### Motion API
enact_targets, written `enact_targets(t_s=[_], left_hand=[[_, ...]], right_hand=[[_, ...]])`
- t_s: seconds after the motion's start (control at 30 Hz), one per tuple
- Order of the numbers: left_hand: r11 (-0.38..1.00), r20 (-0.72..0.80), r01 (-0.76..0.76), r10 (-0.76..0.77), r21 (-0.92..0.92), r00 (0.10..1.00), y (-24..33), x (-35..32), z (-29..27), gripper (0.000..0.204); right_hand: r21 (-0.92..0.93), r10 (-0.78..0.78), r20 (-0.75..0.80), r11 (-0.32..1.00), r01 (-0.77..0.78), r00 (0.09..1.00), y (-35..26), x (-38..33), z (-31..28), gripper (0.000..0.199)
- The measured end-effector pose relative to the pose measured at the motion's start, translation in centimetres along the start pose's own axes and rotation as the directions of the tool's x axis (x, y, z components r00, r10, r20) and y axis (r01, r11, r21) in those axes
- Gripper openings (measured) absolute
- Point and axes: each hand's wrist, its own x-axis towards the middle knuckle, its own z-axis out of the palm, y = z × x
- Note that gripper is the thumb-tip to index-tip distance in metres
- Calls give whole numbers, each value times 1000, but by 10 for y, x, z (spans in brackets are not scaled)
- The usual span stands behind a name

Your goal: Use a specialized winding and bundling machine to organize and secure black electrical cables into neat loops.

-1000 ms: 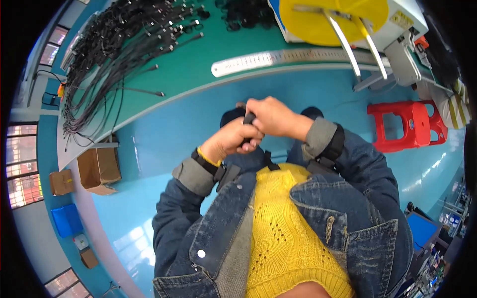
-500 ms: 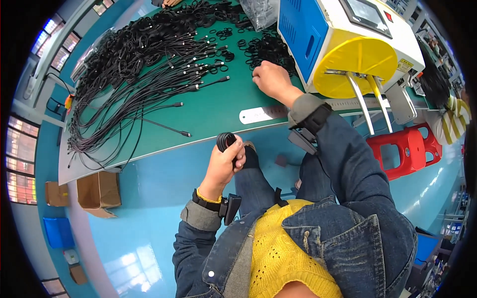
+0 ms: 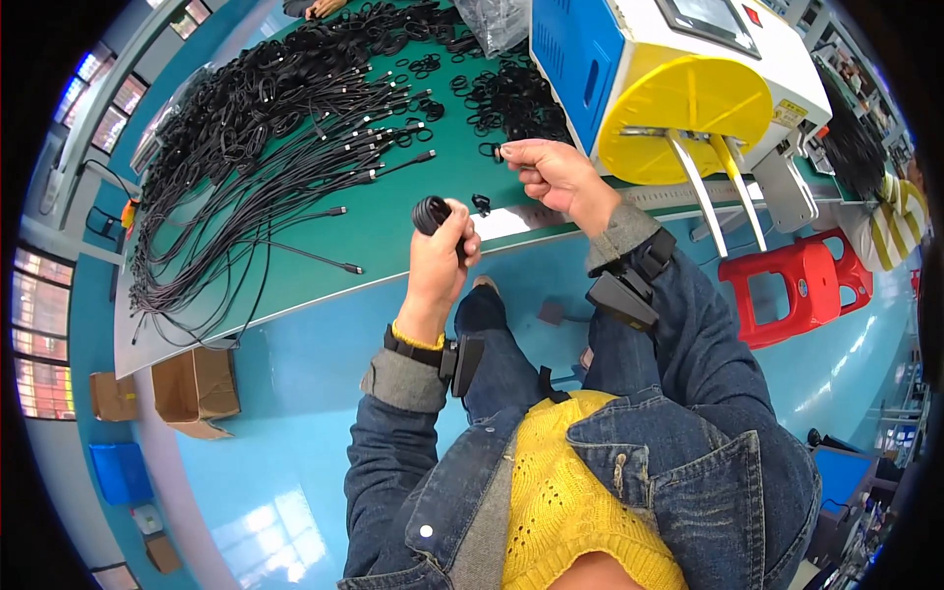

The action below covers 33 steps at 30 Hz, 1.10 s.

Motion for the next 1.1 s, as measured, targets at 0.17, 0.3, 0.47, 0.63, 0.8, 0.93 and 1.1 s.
enact_targets(t_s=[0.17,0.3,0.47,0.63,0.8,0.93,1.1], left_hand=[[999,82,33,-33,-3,996,8,3,17,12],[985,132,111,-129,133,983,-4,-32,37,13],[986,138,119,-135,115,981,-21,-55,43,15],[950,267,256,-298,180,917,-41,-71,48,15],[838,286,429,-525,337,802,-50,-81,59,13],[758,283,466,-620,456,732,-59,-82,60,12],[680,278,352,-635,643,720,-65,-82,62,12]], right_hand=[[-3,32,270,999,-32,962,9,-36,4,11],[3,43,321,999,-47,946,23,-81,-7,11],[116,-184,480,982,146,858,55,-135,-31,11],[4,48,433,998,-55,900,72,-155,-53,12],[-418,-62,356,882,218,933,20,-169,-58,18],[-806,44,443,458,376,895,6,-164,-47,25],[-702,21,708,129,700,706,26,-147,-47,37]])
